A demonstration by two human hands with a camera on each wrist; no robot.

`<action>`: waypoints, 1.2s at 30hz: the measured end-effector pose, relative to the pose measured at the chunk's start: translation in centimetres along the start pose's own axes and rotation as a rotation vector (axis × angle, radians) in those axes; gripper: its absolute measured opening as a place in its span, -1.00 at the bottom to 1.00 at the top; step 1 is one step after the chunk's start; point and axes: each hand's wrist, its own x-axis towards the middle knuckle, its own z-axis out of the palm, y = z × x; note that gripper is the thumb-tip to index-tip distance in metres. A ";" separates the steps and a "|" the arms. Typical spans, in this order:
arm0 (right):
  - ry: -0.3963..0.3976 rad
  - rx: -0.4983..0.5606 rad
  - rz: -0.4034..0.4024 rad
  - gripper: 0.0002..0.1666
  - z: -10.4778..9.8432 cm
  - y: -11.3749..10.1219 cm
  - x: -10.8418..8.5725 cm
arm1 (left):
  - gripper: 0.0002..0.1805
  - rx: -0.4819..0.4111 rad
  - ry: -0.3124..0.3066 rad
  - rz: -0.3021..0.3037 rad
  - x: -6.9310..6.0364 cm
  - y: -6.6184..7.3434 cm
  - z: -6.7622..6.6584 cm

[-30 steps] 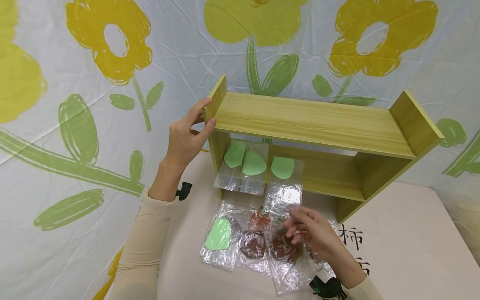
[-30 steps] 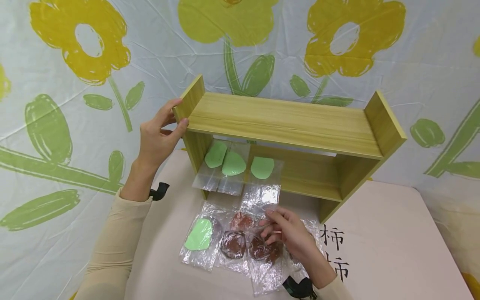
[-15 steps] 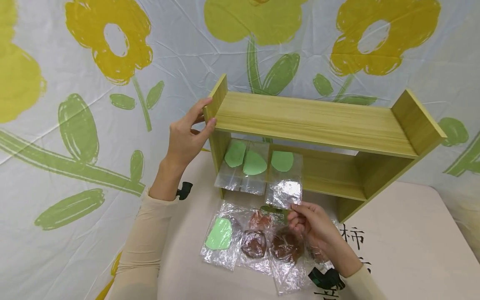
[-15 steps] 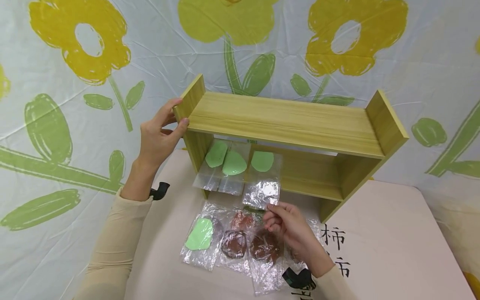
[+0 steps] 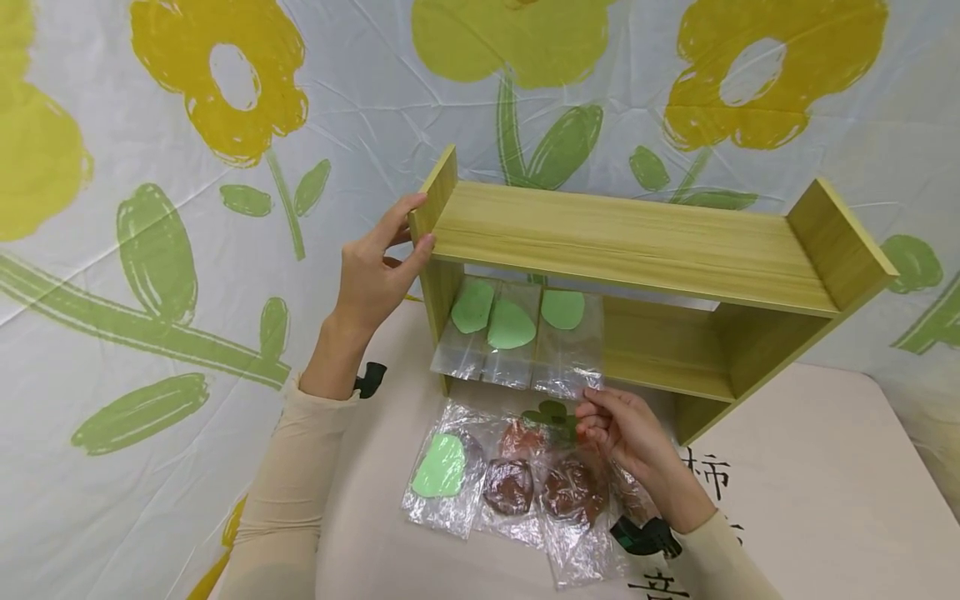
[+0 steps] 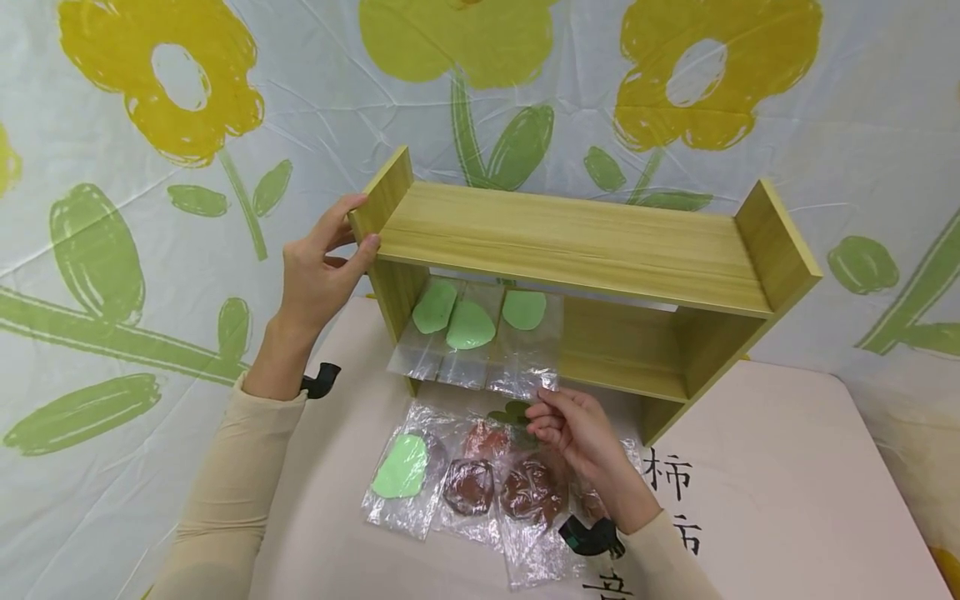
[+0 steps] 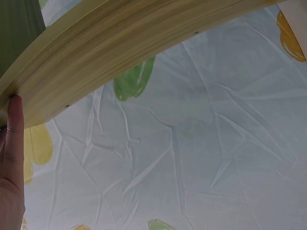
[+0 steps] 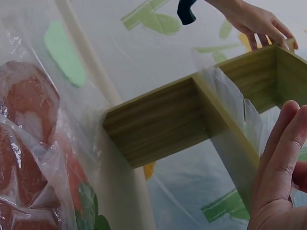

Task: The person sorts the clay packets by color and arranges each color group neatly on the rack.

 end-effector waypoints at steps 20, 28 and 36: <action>-0.035 -0.275 0.004 -0.69 0.2 1.2 -0.4 | -0.51 -0.015 0.009 0.006 -0.1 -0.4 0.1; -0.026 -0.381 0.050 -0.73 0.0 3.3 -0.1 | -0.50 -0.015 0.014 0.008 -0.2 -0.6 0.1; 0.008 -0.385 0.137 -0.59 0.5 5.5 0.5 | -0.51 -0.018 0.013 0.000 -0.2 -0.7 0.3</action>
